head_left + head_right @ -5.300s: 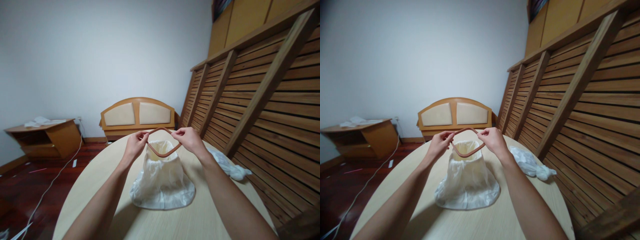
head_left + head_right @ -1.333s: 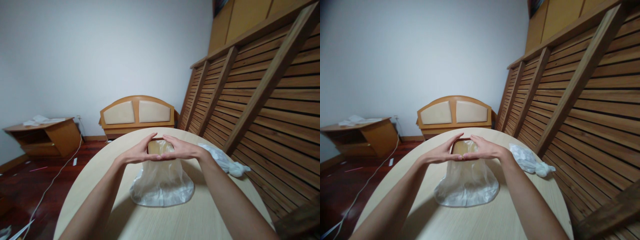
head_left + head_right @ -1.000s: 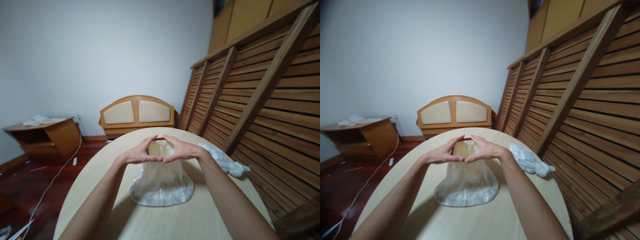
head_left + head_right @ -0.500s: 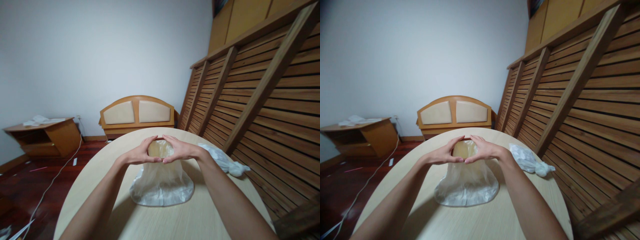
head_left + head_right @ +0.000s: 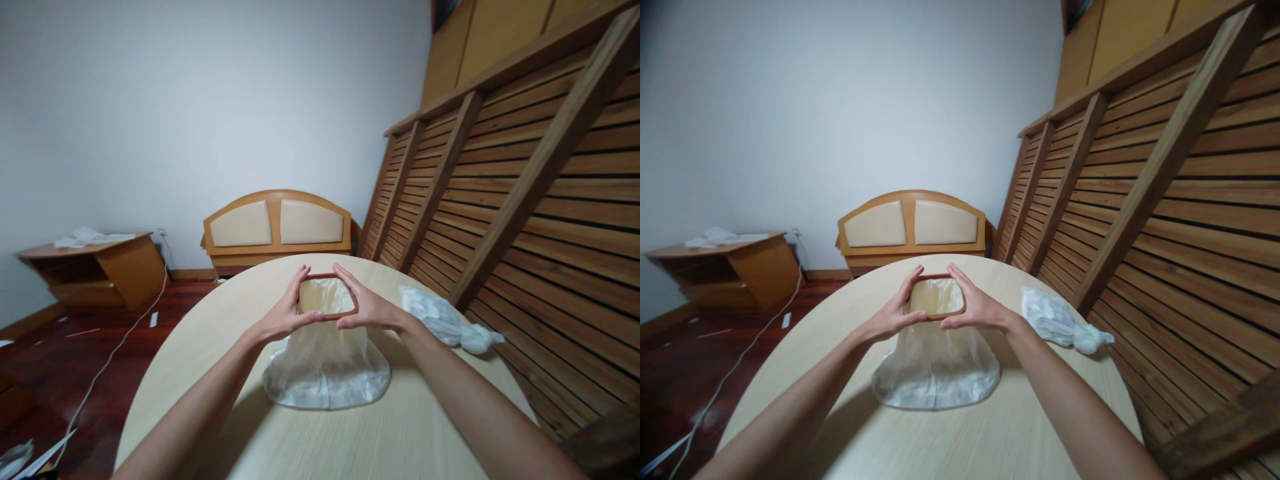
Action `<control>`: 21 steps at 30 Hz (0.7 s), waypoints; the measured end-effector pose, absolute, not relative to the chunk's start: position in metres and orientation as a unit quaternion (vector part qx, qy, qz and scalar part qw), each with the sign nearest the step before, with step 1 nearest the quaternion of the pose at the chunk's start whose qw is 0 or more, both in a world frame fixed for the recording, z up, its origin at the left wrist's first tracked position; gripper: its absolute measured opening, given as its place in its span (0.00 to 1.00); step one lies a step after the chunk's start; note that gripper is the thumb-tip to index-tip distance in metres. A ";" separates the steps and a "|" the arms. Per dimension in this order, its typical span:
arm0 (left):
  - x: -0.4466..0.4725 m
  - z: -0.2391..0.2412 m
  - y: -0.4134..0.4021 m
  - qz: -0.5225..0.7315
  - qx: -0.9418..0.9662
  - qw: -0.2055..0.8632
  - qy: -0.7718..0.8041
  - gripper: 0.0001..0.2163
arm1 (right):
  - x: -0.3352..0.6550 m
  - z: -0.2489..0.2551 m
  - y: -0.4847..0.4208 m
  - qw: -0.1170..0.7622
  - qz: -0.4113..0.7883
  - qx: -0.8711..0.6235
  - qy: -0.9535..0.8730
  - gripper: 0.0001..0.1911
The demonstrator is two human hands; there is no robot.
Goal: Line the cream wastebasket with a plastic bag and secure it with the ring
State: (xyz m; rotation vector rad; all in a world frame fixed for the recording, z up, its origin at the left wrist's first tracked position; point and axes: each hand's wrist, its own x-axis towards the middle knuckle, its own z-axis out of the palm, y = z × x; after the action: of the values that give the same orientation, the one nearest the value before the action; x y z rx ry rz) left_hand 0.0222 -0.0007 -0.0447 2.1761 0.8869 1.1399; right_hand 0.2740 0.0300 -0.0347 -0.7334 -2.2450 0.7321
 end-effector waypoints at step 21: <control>0.044 -0.107 -0.036 0.415 0.791 0.119 0.433 0.46 | 0.254 -0.110 0.002 0.474 0.338 -0.299 -0.756 0.70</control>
State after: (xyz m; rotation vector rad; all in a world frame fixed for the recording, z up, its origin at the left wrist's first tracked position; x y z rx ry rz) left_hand 0.0441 -0.0363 -0.1074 2.3144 1.2649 1.2148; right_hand 0.2536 0.0024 -0.1102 -0.7315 -1.8494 0.8266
